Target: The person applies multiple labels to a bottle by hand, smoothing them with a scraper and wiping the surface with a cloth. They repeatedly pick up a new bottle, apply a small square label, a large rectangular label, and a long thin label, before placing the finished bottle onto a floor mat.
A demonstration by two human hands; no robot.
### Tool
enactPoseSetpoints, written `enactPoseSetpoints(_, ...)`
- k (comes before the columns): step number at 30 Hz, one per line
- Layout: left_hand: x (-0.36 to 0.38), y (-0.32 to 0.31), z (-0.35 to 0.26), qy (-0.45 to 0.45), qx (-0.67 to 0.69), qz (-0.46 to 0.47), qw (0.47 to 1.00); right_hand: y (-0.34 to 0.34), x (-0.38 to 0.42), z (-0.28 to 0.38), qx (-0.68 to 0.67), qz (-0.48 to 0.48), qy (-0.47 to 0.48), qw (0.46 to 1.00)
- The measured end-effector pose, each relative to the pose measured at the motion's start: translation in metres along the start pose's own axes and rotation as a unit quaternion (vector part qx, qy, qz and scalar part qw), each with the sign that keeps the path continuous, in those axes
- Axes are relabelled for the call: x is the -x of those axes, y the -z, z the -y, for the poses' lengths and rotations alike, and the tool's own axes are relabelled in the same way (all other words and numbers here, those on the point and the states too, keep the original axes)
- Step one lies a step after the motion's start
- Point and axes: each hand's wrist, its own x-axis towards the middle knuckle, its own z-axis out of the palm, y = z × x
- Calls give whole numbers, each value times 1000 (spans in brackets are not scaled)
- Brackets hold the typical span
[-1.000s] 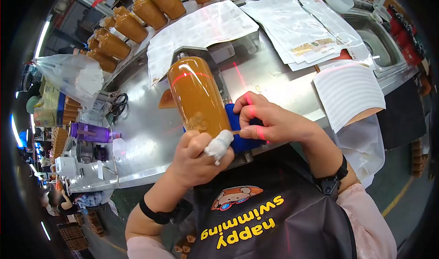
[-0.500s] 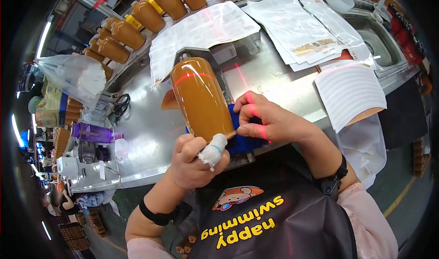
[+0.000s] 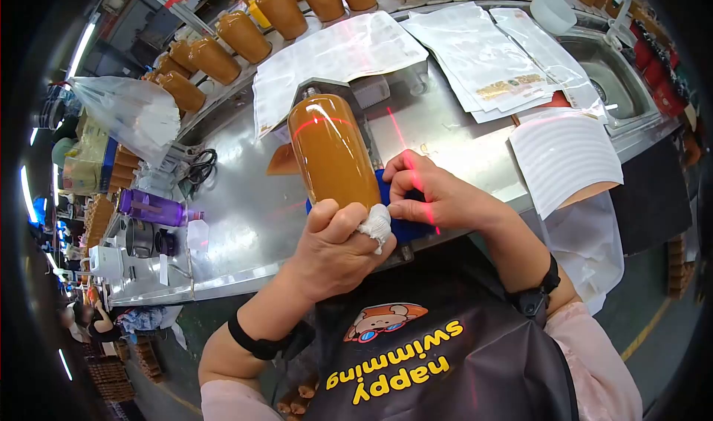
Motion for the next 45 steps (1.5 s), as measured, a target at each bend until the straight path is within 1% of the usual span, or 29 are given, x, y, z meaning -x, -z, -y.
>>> enactPoseSetpoints(2, -1, 1, 0, 22, -4, 13, 1000, 0, 0, -1, -1, 1, -2, 1000)
enactPoseSetpoints(3, -1, 2, 1, 32, -6, 21, 999, -1, 0, -2, 8, -10, 13, 1000)
enactPoseSetpoints(5, 0, 2, 0, 151, -17, -13, 988, -4, 0, -4, 24, -34, 40, 998)
enactPoseSetpoints(6, 2, 2, -2, 211, -21, -29, 977, -4, 1, -4, 32, -37, 38, 998)
enactPoseSetpoints(8, 12, 1, -6, 254, 15, -60, 965, -5, 0, -3, 48, -40, 35, 997)
enactPoseSetpoints(10, 28, -7, -11, 301, 66, -86, 948, -4, 1, -1, 46, -23, 14, 999)
enactPoseSetpoints(13, 45, -21, -17, 371, 160, -125, 906, -4, 1, -1, 33, -19, 6, 999)
enactPoseSetpoints(16, 48, -21, -18, 394, 225, -127, 882, -7, 4, 2, 31, -42, 10, 999)
enactPoseSetpoints(18, 42, -20, -12, 401, 362, -200, 817, -8, 5, 6, 36, -61, 17, 997)
enactPoseSetpoints(19, 39, -19, -9, 399, 429, -234, 776, -10, 5, 8, 39, -69, 20, 997)
enactPoseSetpoints(20, 36, -20, -8, 420, 459, -240, 745, -12, 5, 10, 41, -76, 22, 996)
enactPoseSetpoints(23, 23, -17, -9, 433, 393, -196, 787, -18, 6, 6, 74, -91, 49, 992)
enactPoseSetpoints(26, 19, -21, -11, 453, 375, -188, 787, -22, 5, 5, 76, -103, 56, 990)
enactPoseSetpoints(29, 20, -25, -11, 449, 391, -196, 779, -23, 5, 4, 76, -109, 59, 989)
enactPoseSetpoints(38, 16, -24, -11, 437, 349, -169, 812, -24, 5, 2, 78, -114, 63, 988)
enactPoseSetpoints(45, 14, -25, -12, 444, 349, -174, 807, -23, 5, 3, 73, -107, 56, 990)
